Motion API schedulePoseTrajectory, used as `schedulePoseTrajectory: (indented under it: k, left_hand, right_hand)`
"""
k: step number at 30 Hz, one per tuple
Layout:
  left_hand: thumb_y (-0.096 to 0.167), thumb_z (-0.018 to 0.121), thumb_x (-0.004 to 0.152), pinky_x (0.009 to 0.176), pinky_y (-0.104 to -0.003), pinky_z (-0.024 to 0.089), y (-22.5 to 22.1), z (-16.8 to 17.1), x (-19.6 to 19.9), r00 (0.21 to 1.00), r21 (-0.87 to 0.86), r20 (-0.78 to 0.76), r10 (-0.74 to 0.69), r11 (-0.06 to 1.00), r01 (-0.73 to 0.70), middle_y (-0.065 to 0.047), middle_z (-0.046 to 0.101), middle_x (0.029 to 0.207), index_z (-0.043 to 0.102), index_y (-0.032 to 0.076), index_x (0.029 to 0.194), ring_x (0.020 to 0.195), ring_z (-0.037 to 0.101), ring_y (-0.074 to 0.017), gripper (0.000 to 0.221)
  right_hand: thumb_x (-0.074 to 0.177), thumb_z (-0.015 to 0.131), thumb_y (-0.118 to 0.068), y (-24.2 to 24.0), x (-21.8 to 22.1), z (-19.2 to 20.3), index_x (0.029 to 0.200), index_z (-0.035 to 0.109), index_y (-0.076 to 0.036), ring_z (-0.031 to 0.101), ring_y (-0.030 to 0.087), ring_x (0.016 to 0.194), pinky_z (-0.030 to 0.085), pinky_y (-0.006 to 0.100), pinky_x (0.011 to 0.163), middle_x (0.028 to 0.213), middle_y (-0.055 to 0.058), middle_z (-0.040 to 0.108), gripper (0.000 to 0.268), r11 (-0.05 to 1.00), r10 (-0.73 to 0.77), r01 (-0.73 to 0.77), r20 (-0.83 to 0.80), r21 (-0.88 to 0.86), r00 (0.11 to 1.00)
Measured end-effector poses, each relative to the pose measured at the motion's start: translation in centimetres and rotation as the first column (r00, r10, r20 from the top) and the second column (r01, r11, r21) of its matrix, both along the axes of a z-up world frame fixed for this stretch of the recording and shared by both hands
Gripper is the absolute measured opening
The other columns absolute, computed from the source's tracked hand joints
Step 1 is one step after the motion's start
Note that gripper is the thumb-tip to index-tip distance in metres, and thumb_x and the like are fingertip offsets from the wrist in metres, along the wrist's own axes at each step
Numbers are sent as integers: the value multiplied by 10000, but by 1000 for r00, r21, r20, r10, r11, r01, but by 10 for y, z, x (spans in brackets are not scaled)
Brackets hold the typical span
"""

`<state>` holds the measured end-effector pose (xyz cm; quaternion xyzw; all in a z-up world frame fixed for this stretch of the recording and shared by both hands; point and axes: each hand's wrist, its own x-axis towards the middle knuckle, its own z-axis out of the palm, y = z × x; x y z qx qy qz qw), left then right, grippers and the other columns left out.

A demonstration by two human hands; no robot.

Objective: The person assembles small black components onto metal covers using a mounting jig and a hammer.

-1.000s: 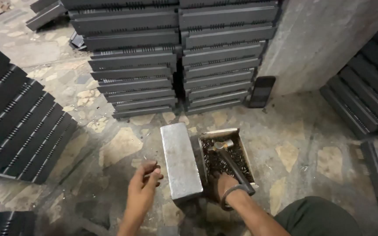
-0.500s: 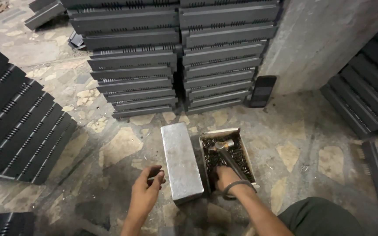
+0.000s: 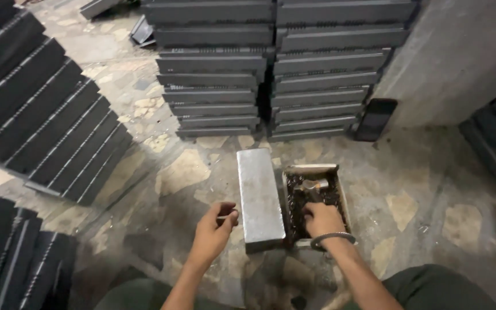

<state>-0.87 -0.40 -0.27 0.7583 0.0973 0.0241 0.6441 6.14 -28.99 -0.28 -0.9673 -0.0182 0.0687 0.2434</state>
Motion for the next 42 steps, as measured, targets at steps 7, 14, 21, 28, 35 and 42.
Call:
schedulePoseTrajectory:
  k: [7, 14, 21, 28, 35, 42]
  left_hand:
    - [195, 667, 936, 765, -306, 553, 1, 17, -22, 999, -138, -38, -37, 990, 31, -53, 758, 1074, 665, 59, 1249, 914, 706, -140, 342]
    - [224, 672, 937, 807, -316, 556, -19, 48, -63, 990, -92, -57, -130, 988, 124, -44, 758, 1135, 657, 61, 1292, 962, 693, -140, 391]
    - [305, 700, 894, 835, -341, 580, -58, 124, -99, 992, 296, -54, -117, 946, 128, -102, 648, 1277, 570, 80, 1379, 955, 718, -208, 549]
    - [349, 735, 909, 943, -456, 500, -64, 125, -102, 971, 611, 25, -239, 772, 174, -260, 510, 1317, 406, 2, 1444, 1100, 600, -438, 717]
    - [238, 683, 918, 866, -378, 560, -14, 68, -81, 969, 142, 103, -224, 968, 208, -132, 657, 1284, 524, 65, 1399, 1056, 689, -295, 536]
    - [172, 681, 937, 788, -336, 591, -19, 91, -75, 941, 104, 321, -111, 991, 81, -104, 666, 1172, 643, 79, 1280, 1051, 699, -202, 357]
  right_hand:
    - [814, 669, -110, -5, -5, 2, 1008, 786, -156, 683, 432, 953, 547, 500, 904, 966, 206, 732, 230, 998, 25, -28, 60, 52, 998]
    - [864, 673, -129, -21, -9, 20, 1016, 798, -116, 770, 302, 861, 598, 400, 813, 896, 183, 777, 197, 951, -120, 112, 9, 290, 993]
    - [910, 621, 10, -55, 12, -51, 1025, 777, 15, 793, 239, 745, 614, 348, 673, 848, 160, 798, 193, 805, -104, 194, -190, 560, 976]
    - [934, 595, 23, -45, -23, 18, 1068, 746, 45, 792, 205, 764, 639, 312, 694, 885, 164, 792, 203, 767, -202, 269, -180, 582, 963]
    - [956, 558, 45, -28, -46, 91, 1115, 716, 82, 766, 239, 908, 623, 301, 807, 1066, 188, 756, 227, 511, -127, 250, -216, 822, 968]
    - [944, 557, -1, 14, -76, 124, 1220, 652, 71, 757, 226, 996, 633, 327, 890, 1178, 180, 736, 301, 557, 231, -30, -121, 830, 965]
